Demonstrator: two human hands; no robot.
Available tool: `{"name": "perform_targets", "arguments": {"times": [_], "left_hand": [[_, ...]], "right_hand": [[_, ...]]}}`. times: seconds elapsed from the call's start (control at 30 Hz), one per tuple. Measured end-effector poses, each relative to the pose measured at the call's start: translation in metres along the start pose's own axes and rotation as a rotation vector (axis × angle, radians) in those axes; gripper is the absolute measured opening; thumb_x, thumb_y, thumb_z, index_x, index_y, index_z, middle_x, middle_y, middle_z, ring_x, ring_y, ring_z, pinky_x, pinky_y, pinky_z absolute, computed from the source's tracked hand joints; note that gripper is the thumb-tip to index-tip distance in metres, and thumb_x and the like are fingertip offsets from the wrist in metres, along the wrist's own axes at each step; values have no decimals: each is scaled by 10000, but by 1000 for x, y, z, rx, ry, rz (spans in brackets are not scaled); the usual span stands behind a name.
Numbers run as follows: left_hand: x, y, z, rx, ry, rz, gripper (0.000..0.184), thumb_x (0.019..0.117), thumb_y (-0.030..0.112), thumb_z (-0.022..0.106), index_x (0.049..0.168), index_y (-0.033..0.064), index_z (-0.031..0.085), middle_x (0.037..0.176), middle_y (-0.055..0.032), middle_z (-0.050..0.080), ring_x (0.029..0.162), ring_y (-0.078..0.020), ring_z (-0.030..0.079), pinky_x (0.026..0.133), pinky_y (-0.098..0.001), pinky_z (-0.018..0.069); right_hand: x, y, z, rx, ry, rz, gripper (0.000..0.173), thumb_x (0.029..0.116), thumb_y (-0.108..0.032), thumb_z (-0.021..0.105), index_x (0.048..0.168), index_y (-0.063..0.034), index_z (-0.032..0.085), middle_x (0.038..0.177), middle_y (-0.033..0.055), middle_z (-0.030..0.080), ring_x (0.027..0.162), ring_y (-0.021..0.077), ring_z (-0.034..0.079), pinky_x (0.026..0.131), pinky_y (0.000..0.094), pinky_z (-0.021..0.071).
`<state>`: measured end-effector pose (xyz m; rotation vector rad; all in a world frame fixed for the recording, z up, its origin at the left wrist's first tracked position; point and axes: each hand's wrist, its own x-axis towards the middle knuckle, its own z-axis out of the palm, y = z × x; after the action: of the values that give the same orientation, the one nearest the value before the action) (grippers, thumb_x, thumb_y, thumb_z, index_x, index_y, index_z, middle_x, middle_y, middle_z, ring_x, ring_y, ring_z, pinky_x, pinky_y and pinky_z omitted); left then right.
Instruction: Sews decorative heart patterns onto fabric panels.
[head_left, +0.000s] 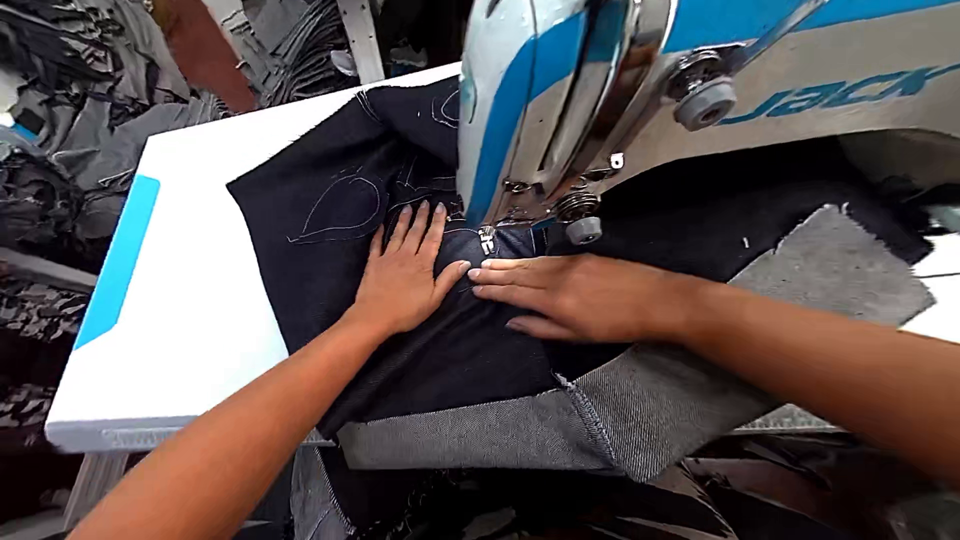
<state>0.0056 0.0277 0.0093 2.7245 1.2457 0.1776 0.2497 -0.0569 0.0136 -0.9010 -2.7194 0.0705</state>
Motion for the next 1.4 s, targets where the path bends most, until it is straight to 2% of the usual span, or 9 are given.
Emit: {"name": "perform_targets", "arguments": {"times": [0.13,0.27,0.33,0.4,0.6,0.7,0.87,1.07,1.4], "left_hand": [[2,-5,-12,31,-92,61,792,1057,601,300,1644,81,186,1700,-186,176,1576,-387,144,1205,-682,144],[26,-44,-34,235,18,795,570,1077,443,350,1507,97,495,1537,-144,506,1434,-347,452,1142,-557,354],[48,-64,-37,221,-92,1107,562,1095,409,257,1562,152,435,1612,-51,435,1516,-248,357,1225,-550,230],[58,-76,-32,165,-181,1184,604,1096,432,192,1590,145,387,1649,-41,374,1554,-239,278,1255,-563,149],[26,-66,-19,55,-176,941,636,1084,489,226,1594,143,379,1667,-54,335,1562,-261,257,1240,-599,189],[21,-67,-18,27,-177,900,634,1080,516,238,1595,176,384,1672,-31,327,1565,-255,248,1242,-611,180],[22,-70,-17,25,-180,907,660,1075,523,230,1570,130,422,1658,-37,357,1562,-254,256,1245,-602,166],[1,-53,-10,27,-110,780,702,1063,567,259,1578,111,401,1650,-56,370,1555,-248,277,1242,-593,171],[-60,47,7,-6,-10,141,874,1026,664,292,1598,3,296,1692,-148,239,1583,-320,164,1225,-671,76]], "right_hand": [[13,-28,-19,-44,-37,176,422,1048,-317,509,1294,-22,685,1356,154,665,1272,323,633,1060,464,511],[15,-80,32,-57,194,516,563,1045,-426,482,1364,23,600,1448,213,575,1417,380,489,1188,571,351],[8,-79,43,-77,241,492,562,1041,-432,476,1386,-6,595,1469,182,570,1436,351,475,1194,556,348],[-4,-64,36,-27,233,384,493,1025,-378,516,1355,-31,632,1436,164,603,1406,331,513,1188,513,378],[-43,18,4,25,151,-45,354,1039,-192,474,1259,-33,702,1334,156,676,1290,296,621,1104,388,480],[0,-35,-15,-96,200,283,258,985,-175,518,1029,-37,731,1100,124,737,1046,284,715,853,431,596],[68,-112,45,-5,267,784,606,1007,-414,592,1360,79,583,1469,265,529,1367,387,533,1146,500,421],[37,-97,54,-91,261,582,605,1022,-440,483,1356,48,612,1453,231,569,1383,344,533,1167,445,401],[-22,24,11,76,178,-45,376,1023,-190,470,1300,-53,684,1380,105,658,1323,277,594,1138,400,448]]}}
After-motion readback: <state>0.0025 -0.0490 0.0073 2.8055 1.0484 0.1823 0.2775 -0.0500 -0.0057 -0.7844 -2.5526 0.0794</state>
